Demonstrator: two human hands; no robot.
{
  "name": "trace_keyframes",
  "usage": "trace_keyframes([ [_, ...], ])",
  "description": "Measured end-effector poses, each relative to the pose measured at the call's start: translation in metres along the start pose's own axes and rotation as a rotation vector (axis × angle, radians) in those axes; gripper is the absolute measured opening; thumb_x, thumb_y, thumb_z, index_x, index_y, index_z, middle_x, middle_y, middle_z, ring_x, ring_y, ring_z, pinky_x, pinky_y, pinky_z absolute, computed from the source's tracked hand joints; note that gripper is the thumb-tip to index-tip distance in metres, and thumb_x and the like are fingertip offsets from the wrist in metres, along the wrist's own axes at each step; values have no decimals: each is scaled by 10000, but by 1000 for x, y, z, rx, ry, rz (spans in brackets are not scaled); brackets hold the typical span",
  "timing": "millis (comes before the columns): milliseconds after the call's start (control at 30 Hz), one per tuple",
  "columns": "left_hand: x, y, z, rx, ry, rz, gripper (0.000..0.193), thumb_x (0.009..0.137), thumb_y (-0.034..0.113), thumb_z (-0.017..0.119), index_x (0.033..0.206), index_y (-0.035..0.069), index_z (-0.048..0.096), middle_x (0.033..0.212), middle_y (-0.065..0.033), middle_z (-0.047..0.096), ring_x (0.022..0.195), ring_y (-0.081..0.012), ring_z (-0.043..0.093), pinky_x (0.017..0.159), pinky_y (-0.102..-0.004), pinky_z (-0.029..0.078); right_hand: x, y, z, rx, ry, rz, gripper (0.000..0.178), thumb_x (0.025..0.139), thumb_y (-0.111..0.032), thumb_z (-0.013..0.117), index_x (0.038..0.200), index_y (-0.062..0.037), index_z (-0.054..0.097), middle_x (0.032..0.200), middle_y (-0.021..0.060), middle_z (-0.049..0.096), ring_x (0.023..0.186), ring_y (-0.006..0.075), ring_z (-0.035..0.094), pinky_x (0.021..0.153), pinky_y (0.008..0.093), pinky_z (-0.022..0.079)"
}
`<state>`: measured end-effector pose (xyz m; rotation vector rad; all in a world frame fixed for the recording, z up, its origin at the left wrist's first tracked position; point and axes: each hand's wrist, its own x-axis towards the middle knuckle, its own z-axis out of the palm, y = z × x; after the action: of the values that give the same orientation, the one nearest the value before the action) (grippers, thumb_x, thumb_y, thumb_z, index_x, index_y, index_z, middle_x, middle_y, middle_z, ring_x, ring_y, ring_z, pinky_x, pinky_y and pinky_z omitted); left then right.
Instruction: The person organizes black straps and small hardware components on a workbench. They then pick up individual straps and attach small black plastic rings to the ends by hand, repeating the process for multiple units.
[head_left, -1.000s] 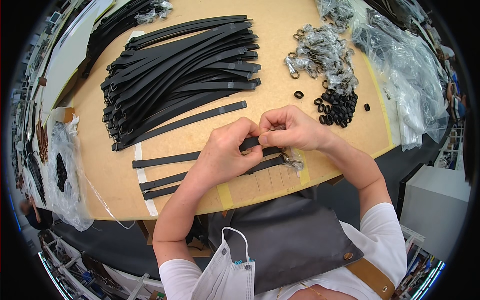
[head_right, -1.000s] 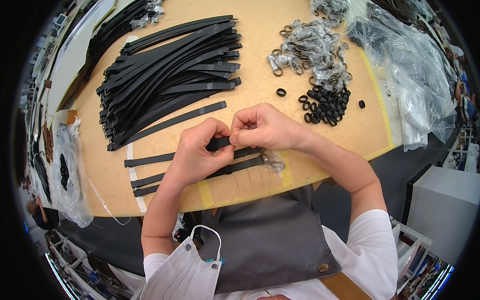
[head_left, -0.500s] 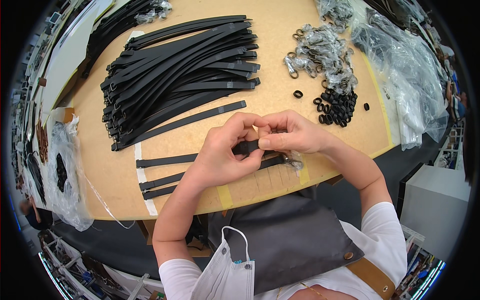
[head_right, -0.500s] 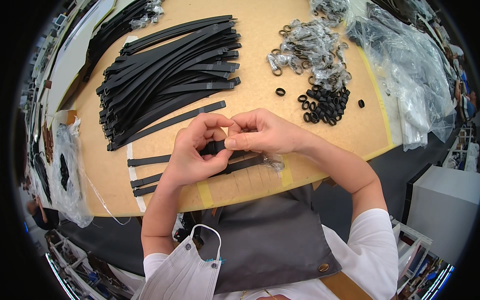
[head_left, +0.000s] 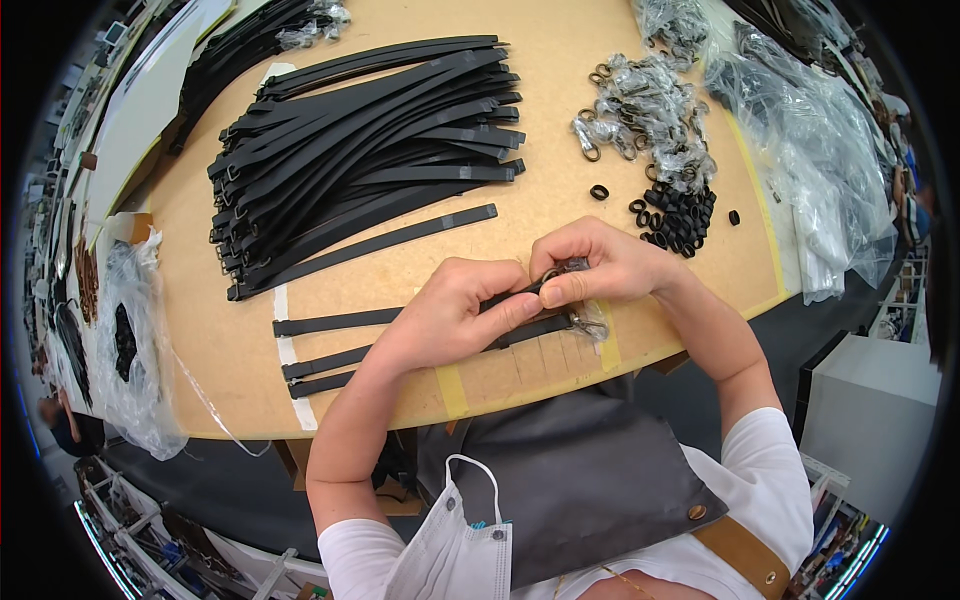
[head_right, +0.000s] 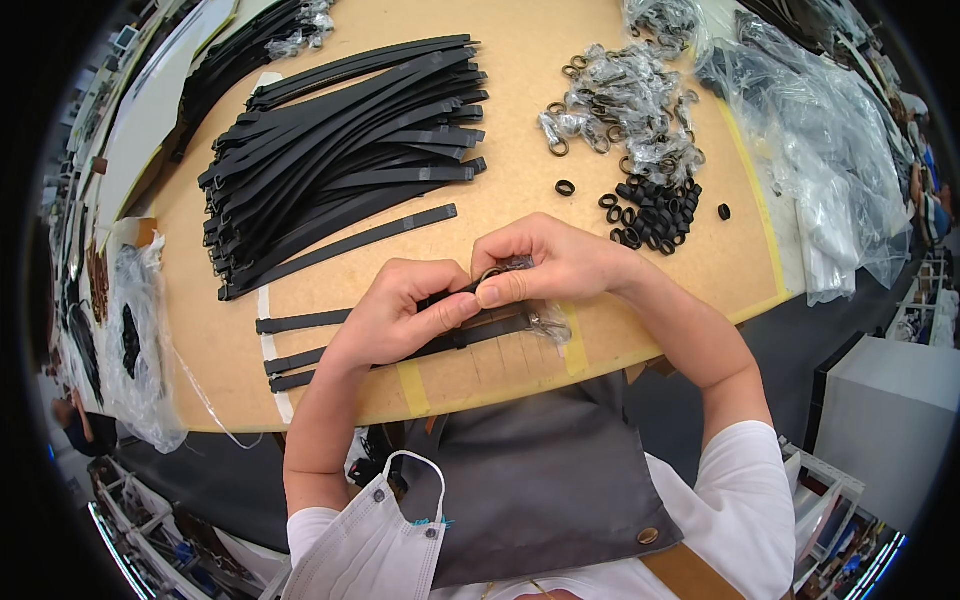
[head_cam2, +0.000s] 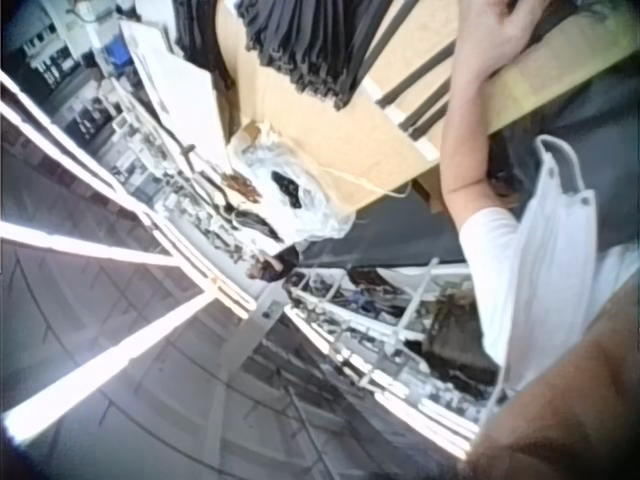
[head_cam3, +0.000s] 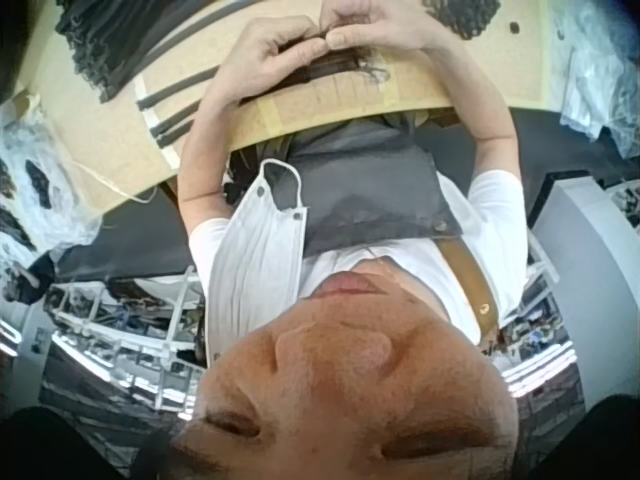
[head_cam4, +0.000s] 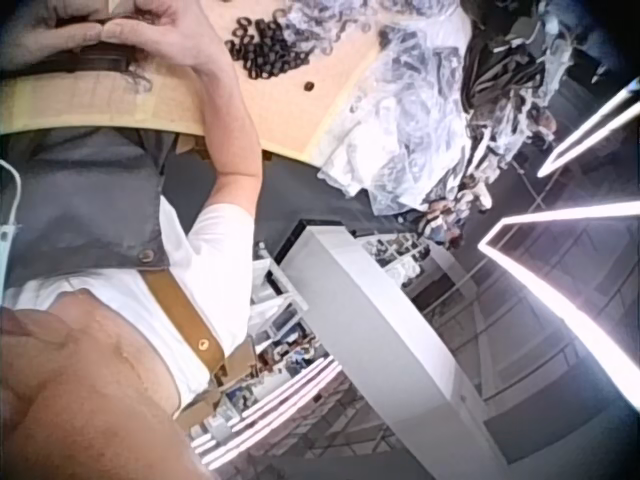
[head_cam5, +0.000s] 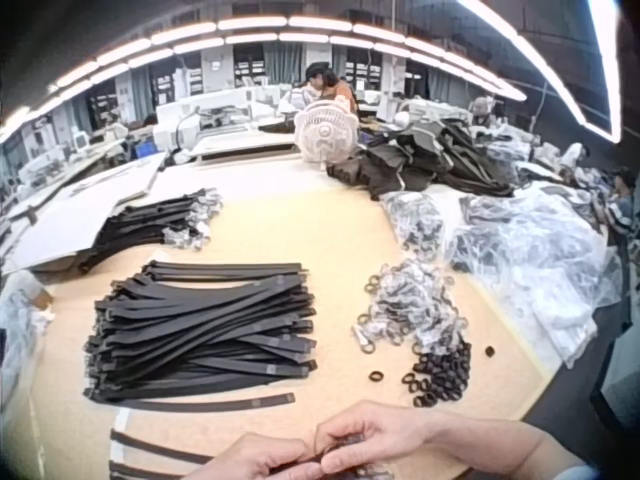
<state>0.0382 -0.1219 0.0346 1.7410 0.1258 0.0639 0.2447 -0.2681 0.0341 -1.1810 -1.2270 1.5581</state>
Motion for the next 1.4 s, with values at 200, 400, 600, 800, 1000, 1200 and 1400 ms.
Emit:
trace_keyframes([
  [200, -4, -6, 7, -208, -18, -40, 311, 976, 191, 718, 731, 20, 630, 654, 5, 595, 595, -56, 484, 533, -256, 365, 1, 11, 3, 114, -75, -75, 220, 995, -239, 740, 1014, -24, 695, 908, -23, 672, 863, 51, 561, 763, 250, 470],
  [400, -1, -16, 0, -327, -21, -166, 283, 989, 197, 713, 785, 6, 673, 690, -7, 636, 580, -51, 512, 519, -256, 386, -2, -1, 3, -255, 63, -90, 223, 982, -234, 745, 1043, -22, 716, 885, 25, 683, 826, 87, 589, 761, 263, 488],
  [600, 9, -14, 10, 287, 41, 121, 155, 992, 132, 663, 923, -5, 683, 822, -100, 588, 857, -258, 568, 794, -360, 476, -17, -9, -36, -673, 735, -103, 207, 927, -139, 781, 1090, -23, 726, 898, 17, 675, 750, 90, 589, 694, 291, 507],
  [800, 16, -26, -11, 757, 443, 205, 150, 883, 10, 711, 1025, -4, 664, 999, -135, 609, 992, -332, 554, 904, -403, 471, -23, 9, -46, -878, 667, 67, 187, 877, -94, 795, 1042, -33, 731, 929, 53, 657, 747, 143, 619, 717, 301, 531],
  [1000, 5, -36, -39, 816, 451, -57, 187, 840, 27, 769, 984, 4, 651, 1004, -122, 611, 1015, -324, 549, 918, -409, 471, -10, 11, -42, 127, 471, 27, 213, 978, -160, 748, 1148, -37, 710, 1038, 29, 725, 886, 100, 691, 808, 250, 574],
  [1200, 6, -9, -38, 533, 279, -244, 173, 869, 39, 781, 974, -1, 650, 963, -109, 668, 937, -254, 632, 856, -359, 519, -7, 13, -41, 516, 335, 26, 288, 995, -148, 729, 1260, -52, 673, 1141, 29, 732, 964, 88, 697, 928, 255, 587],
  [1400, 5, -13, -33, 131, 345, 49, 219, 887, 47, 812, 1068, -7, 703, 963, -50, 727, 876, -95, 666, 808, -264, 543, -5, 12, -33, 351, 349, -29, 309, 979, -115, 741, 1272, -45, 667, 1175, 49, 736, 1018, 94, 698, 939, 260, 583],
])
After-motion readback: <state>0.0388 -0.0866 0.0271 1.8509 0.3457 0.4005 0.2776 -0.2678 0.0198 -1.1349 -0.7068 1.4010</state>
